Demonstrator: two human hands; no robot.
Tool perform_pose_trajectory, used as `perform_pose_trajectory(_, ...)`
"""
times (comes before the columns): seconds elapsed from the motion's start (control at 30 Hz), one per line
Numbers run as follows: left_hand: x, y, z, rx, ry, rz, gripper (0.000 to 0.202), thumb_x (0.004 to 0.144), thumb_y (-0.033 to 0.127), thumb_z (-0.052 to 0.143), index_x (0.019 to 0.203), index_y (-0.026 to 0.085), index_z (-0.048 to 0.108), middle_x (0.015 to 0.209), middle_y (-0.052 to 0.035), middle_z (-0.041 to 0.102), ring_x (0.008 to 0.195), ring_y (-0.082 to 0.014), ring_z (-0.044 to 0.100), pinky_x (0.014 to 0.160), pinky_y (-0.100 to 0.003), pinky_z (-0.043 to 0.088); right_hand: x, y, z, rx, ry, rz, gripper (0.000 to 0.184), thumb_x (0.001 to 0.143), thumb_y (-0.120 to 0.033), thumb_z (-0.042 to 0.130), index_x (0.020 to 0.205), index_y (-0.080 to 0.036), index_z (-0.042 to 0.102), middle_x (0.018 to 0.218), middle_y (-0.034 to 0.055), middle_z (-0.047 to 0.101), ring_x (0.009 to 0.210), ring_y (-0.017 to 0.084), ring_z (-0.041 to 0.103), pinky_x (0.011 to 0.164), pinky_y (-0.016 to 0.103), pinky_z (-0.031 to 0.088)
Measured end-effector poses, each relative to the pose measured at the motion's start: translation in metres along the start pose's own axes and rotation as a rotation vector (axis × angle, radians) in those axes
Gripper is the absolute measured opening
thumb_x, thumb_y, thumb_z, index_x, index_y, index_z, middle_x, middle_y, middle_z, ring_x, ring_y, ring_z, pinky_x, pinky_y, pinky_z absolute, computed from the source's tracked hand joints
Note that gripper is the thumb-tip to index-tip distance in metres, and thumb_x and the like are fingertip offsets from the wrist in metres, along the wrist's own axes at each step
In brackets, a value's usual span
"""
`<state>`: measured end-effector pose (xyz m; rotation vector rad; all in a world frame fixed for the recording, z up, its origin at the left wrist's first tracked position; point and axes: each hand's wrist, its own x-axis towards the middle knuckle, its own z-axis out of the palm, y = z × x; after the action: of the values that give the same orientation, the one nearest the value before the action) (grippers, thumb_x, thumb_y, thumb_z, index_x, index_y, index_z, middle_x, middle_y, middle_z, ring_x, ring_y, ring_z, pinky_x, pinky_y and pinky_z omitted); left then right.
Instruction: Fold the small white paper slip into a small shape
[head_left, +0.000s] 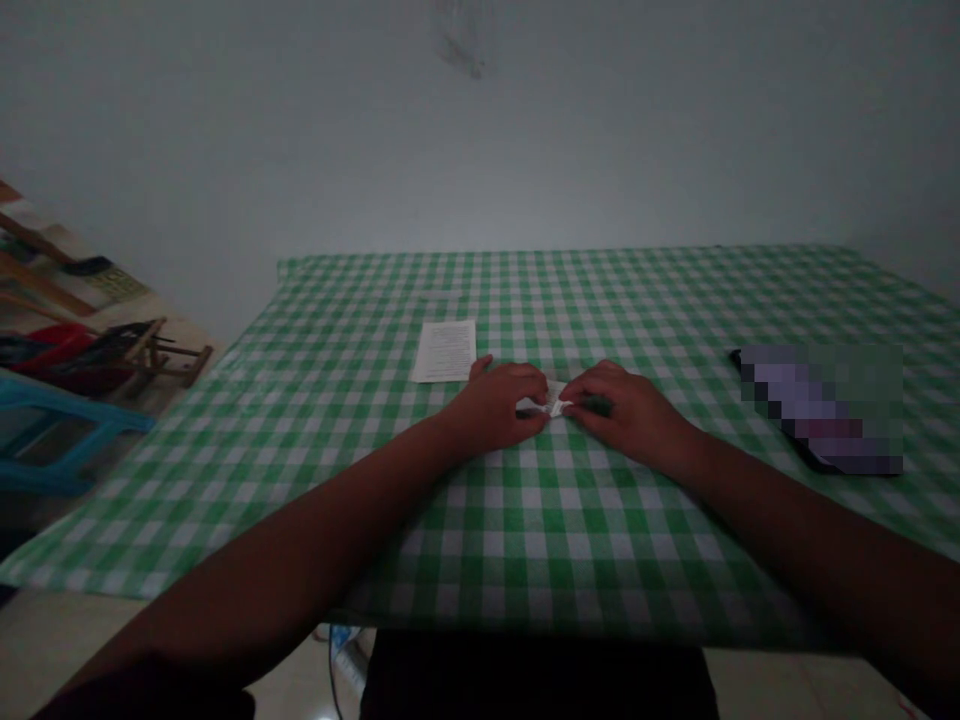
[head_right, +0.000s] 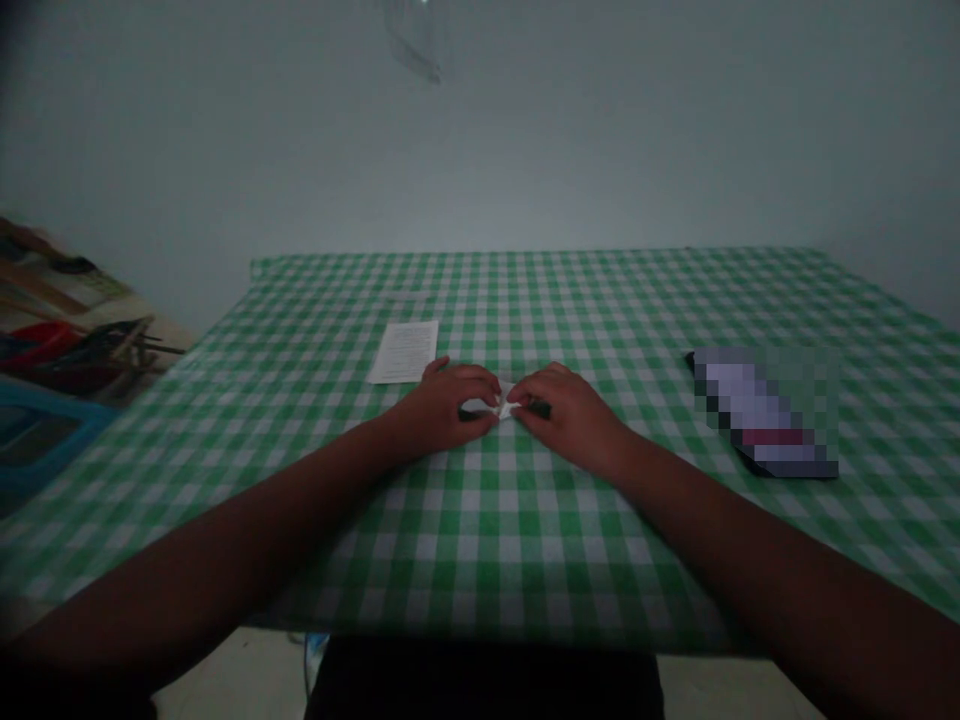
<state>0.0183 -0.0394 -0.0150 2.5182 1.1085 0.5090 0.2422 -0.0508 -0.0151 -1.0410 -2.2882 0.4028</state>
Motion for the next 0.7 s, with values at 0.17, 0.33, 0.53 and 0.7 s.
perform_pose_trajectory(0.17, 0.001, 0.0, 0.002, -0.005, 0.009, -0.001, 0.014, 0.085, 0.034, 0.065, 0.094, 0.025, 0.065, 0.119, -0.0004, 0.068, 0.116, -0.0233, 0.059, 0.113, -0.058, 0.013, -0.001, -0.001, -0.001, 0.015, 0.002, 0.094, 0.008, 0.087, -0.022, 0.063, 0.094, -0.023, 0.066, 0.088, 0.0049, 0.069, 0.084, 0.021, 0.064, 0.077, 0.039, 0.053)
perform_pose_trajectory(0.33, 0.005, 0.0, 0.005, -0.03, 0.001, -0.028, 0.01, 0.086, 0.033, 0.065, 0.089, 0.023, 0.065, 0.116, -0.0002, 0.068, 0.115, -0.0222, 0.059, 0.111, -0.057, 0.021, 0.003, 0.002, 0.005, 0.02, 0.05, 0.166, 0.002, 0.085, -0.023, 0.064, 0.084, -0.023, 0.063, 0.082, 0.0028, 0.066, 0.08, 0.02, 0.063, 0.073, 0.037, 0.051)
perform_pose_trajectory(0.53, 0.007, 0.0, 0.004, -0.057, 0.031, -0.006, 0.008, 0.084, 0.03, 0.068, 0.087, 0.022, 0.066, 0.111, -0.0003, 0.07, 0.113, -0.0204, 0.061, 0.107, -0.048, 0.034, 0.006, 0.0, 0.01, -0.036, 0.069, 0.143, 0.007, 0.086, -0.023, 0.062, 0.079, -0.023, 0.061, 0.076, 0.0021, 0.062, 0.077, 0.02, 0.058, 0.069, 0.035, 0.047)
perform_pose_trajectory(0.7, 0.007, 0.001, 0.003, -0.054, 0.037, -0.022, 0.009, 0.082, 0.03, 0.069, 0.087, 0.022, 0.066, 0.111, 0.0, 0.07, 0.112, -0.0203, 0.062, 0.105, -0.045, 0.037, 0.006, 0.002, 0.012, -0.085, 0.03, 0.086, 0.007, 0.087, -0.019, 0.06, 0.081, -0.023, 0.062, 0.077, 0.0028, 0.066, 0.079, 0.021, 0.056, 0.075, 0.037, 0.044)
